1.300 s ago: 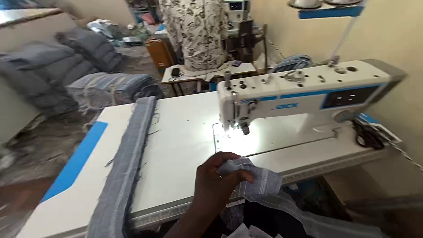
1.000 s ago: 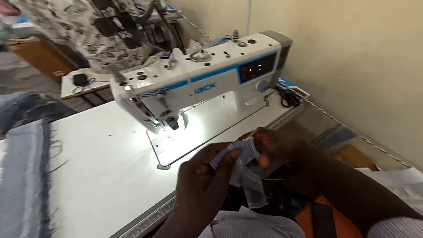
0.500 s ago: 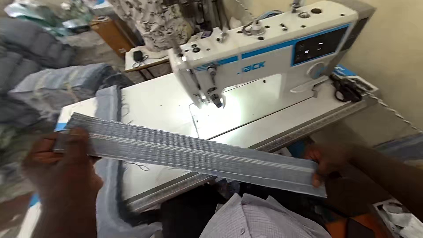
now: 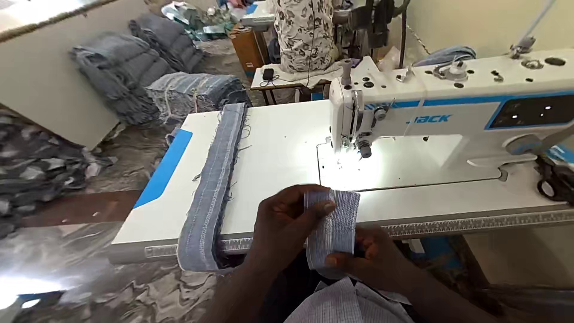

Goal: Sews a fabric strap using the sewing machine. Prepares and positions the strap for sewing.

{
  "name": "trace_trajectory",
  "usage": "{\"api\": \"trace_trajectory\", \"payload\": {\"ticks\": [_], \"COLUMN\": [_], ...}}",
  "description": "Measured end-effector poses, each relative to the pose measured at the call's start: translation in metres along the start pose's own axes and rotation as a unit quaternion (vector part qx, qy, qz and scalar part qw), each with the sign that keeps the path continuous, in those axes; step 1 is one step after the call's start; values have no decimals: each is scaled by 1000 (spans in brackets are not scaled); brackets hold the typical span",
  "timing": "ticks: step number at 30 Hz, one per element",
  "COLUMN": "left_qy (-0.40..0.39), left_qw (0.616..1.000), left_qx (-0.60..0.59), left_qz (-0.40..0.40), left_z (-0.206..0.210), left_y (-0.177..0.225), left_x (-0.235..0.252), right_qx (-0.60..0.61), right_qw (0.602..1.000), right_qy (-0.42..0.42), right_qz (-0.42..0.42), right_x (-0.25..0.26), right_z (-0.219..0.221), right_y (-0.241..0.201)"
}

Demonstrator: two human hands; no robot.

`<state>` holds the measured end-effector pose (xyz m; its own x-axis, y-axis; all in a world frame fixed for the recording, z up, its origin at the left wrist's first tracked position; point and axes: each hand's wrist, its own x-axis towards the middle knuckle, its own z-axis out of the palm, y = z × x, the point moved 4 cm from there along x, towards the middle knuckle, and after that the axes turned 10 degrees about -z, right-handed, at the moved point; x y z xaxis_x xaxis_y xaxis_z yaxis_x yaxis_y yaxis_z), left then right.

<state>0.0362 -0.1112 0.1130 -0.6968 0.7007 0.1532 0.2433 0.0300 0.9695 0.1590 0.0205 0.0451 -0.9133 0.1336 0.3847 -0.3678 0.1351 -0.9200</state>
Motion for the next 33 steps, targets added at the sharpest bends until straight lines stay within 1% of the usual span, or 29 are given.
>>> {"api": "trace_trajectory", "payload": {"ticks": [1,2,3,6,9,12,15,16,19,20,21,24,26,27,29,32,33], "left_qy": [27,44,45,0,-29,-20,1,-7,-60,-68,-61,-18,-9,-3,3,-31,-31], "left_qw": [998,997,996,997,996,999,999,999,987,984,985,995,995,995,996,997,997], "left_qx": [-40,-57,-63,-65,-74,-48,-22,-40,-147,-166,-161,-78,-42,-37,-41,-65,-65], "left_qz": [-28,-38,-39,-45,-43,2,33,29,13,14,19,67,86,88,75,30,19], "left_z": [-2,-4,-5,-4,1,-1,-7,-9,-12,-12,-11,-5,-1,1,3,-1,-2], "left_y": [-3,-7,-11,-19,-24,-23,-21,-23,-31,-32,-30,-20,-16,-15,-17,-24,-26], "left_x": [0,-1,-5,-19,-21,-24,-25,-25,-27,-27,-28,-30,-30,-30,-29,-26,-26], "right_qx": [-4,-22,-43,-94,-49,-47,-70,-79,-80,-72,-59,-30,-47,-82,-137,-164,-168], "right_qw": [1000,1000,999,993,991,989,985,982,976,977,979,984,988,987,980,976,975], "right_qy": [6,9,13,61,93,106,96,86,44,32,25,5,18,33,62,64,64], "right_qz": [15,17,11,-47,-79,-96,-126,-146,-196,-199,-195,-173,-145,-133,-127,-127,-129], "right_x": [-2,-4,-6,-2,15,24,25,24,22,22,22,22,26,28,28,29,29], "right_z": [3,1,-2,-12,-22,-20,-17,-16,-18,-19,-20,-20,-17,-16,-15,-16,-17], "right_y": [4,6,6,-7,-22,-28,-29,-30,-31,-30,-29,-27,-29,-31,-34,-36,-36]}}
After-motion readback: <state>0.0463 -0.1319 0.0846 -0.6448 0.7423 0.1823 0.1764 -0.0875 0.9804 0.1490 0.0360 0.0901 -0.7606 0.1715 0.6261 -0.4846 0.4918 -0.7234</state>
